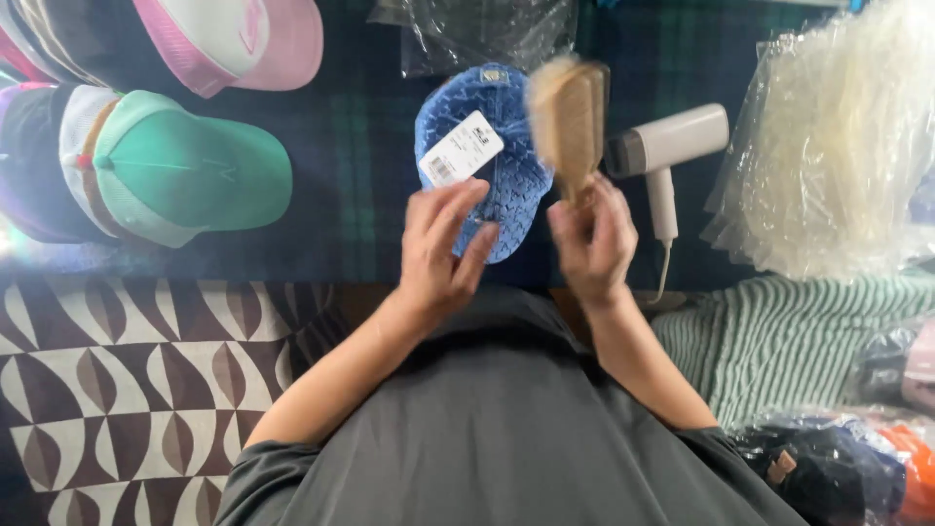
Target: A person is cleaning a blue baseball cap by brushing it with a wooden brush and then using a handheld steamer to smooth out the fabric.
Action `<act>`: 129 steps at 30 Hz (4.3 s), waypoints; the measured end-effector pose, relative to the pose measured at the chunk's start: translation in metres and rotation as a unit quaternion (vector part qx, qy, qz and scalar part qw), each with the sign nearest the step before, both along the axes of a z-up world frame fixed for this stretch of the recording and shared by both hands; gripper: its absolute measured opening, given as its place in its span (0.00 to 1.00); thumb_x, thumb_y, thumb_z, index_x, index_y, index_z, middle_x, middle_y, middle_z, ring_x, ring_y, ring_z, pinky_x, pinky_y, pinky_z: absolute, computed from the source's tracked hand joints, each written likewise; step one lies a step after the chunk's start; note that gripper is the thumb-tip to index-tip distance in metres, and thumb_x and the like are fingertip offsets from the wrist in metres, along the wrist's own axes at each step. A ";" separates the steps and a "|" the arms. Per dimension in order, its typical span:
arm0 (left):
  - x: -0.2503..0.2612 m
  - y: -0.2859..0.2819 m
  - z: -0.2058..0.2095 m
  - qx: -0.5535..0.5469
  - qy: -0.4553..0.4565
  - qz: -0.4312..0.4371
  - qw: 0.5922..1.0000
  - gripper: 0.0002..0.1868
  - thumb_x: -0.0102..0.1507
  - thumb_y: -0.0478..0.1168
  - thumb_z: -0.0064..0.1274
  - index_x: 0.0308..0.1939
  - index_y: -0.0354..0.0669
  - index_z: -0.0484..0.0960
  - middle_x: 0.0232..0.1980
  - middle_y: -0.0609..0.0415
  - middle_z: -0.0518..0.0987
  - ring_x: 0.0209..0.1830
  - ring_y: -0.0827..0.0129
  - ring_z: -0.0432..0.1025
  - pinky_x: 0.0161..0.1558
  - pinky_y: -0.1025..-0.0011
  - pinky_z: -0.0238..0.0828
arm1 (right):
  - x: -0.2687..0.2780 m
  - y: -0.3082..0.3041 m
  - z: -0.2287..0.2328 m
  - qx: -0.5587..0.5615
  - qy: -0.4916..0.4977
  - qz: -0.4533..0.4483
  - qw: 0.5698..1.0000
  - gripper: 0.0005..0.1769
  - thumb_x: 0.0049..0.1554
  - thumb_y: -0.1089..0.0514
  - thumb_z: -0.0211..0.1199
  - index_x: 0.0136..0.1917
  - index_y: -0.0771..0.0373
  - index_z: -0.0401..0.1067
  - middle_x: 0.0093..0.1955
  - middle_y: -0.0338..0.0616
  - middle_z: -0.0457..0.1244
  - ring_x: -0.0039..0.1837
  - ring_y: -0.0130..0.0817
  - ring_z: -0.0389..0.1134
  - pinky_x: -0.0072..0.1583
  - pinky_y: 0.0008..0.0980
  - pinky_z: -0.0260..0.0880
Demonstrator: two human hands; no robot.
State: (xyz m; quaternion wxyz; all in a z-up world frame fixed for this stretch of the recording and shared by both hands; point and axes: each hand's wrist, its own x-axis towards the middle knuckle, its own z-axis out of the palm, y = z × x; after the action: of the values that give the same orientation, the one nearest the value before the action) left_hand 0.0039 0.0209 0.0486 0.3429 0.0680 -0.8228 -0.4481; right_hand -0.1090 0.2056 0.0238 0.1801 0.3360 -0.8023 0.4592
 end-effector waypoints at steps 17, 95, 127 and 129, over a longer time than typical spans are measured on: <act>-0.054 -0.107 0.075 0.025 -0.384 -0.020 0.923 0.25 0.72 0.52 0.43 0.67 0.46 0.60 0.63 0.42 0.78 0.44 0.36 0.77 0.35 0.45 0.69 | -0.050 -0.087 0.017 0.213 0.061 0.263 0.939 0.32 0.63 0.31 0.54 0.64 0.57 0.74 0.64 0.50 0.64 0.71 0.54 0.59 0.69 0.57 0.51; -0.097 -0.177 -0.002 -0.099 -0.618 -0.047 0.778 0.20 0.71 0.56 0.40 0.61 0.64 0.80 0.53 0.52 0.84 0.55 0.51 0.78 0.54 0.51 0.75 | -0.039 -0.040 -0.047 -0.002 0.004 0.123 0.992 0.11 0.59 0.60 0.67 0.53 0.68 0.74 0.59 0.59 0.68 0.64 0.64 0.66 0.63 0.58 0.65; 0.030 -0.026 -0.112 0.245 -0.364 0.167 0.883 0.36 0.70 0.66 0.22 0.79 0.58 0.54 0.66 0.46 0.80 0.53 0.44 0.78 0.49 0.53 0.74 | -0.050 -0.043 -0.067 -0.057 -0.266 0.079 0.959 0.39 0.76 0.44 0.59 0.85 0.43 0.35 0.79 0.55 0.55 0.80 0.49 0.63 0.67 0.41 0.71; 0.049 -0.031 -0.118 0.234 -0.472 0.166 0.834 0.36 0.70 0.61 0.28 0.78 0.52 0.59 0.71 0.48 0.75 0.60 0.41 0.73 0.53 0.53 0.68 | -0.050 -0.041 -0.062 0.016 -0.292 0.006 0.956 0.41 0.72 0.32 0.56 0.83 0.46 0.37 0.73 0.52 0.61 0.73 0.45 0.64 0.65 0.40 0.71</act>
State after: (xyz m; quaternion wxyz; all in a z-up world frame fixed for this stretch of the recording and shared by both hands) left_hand 0.0528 -0.0099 -0.0694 -0.0439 0.4844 -0.7321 -0.4770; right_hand -0.1590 0.1645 -0.0379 -0.0702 0.1943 -0.8253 0.5256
